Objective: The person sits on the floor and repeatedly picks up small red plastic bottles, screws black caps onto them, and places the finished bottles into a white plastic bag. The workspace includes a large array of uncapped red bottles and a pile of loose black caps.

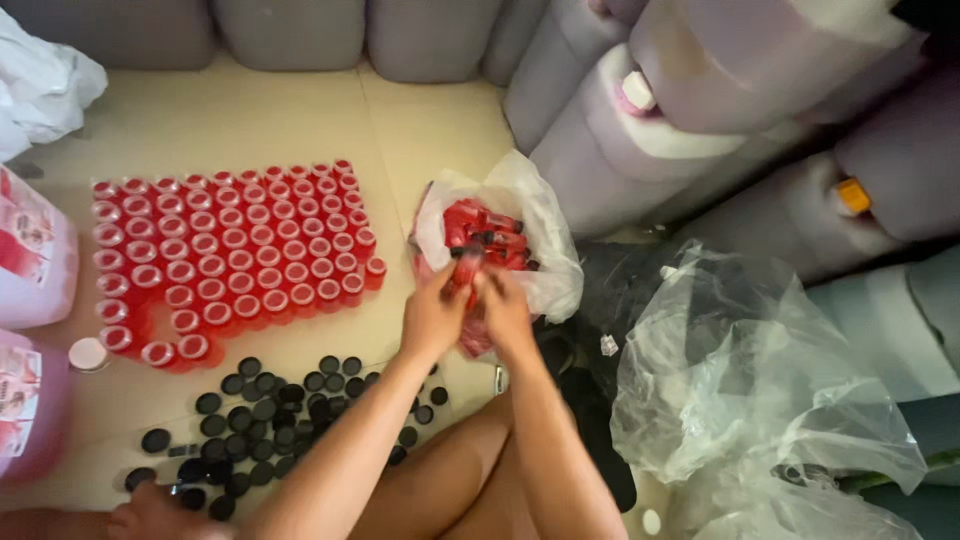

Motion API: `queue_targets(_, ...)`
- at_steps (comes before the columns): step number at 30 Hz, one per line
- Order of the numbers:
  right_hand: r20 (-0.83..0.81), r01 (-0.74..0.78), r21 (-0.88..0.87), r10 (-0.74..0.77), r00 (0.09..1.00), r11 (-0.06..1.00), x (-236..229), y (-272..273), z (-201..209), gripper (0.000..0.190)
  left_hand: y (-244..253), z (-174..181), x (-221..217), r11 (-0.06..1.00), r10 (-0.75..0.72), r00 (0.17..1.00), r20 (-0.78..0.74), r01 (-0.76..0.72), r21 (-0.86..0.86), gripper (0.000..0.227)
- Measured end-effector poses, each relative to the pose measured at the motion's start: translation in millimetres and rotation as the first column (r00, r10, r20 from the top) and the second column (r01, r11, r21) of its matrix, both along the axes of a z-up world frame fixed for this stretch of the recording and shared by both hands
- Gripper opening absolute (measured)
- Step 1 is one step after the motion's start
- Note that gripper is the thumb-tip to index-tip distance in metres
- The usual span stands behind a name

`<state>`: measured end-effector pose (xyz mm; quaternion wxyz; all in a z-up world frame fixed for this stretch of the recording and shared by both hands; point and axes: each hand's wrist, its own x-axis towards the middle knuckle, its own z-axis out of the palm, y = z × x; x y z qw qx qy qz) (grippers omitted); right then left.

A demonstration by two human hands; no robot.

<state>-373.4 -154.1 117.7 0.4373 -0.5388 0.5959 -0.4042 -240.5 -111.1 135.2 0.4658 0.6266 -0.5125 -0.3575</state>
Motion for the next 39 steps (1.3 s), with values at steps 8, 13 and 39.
queue_targets(8, 0.002, 0.133, -0.059, -0.133, 0.991, 0.989, -23.5, -38.4, -12.5, 0.032, -67.3, -23.9, -5.1, 0.995, -0.044, 0.997, 0.062, 0.038, 0.093, 0.052)
queue_targets(13, -0.241, 0.051, -0.491, -0.192, 0.951, 0.870, -15.9, 6.3, -101.3, 0.017, -2.2, -54.8, 30.9, 0.996, 0.080, 0.994, -0.080, -0.082, -0.018, 0.034)
queue_targets(39, -0.666, -0.723, 0.390, 0.717, 0.207, 0.571, 172.5, 78.8, -84.4, 0.050, 144.5, -111.0, 267.1, 0.753, 0.579, 0.280, 0.765, -0.544, -0.371, 0.050)
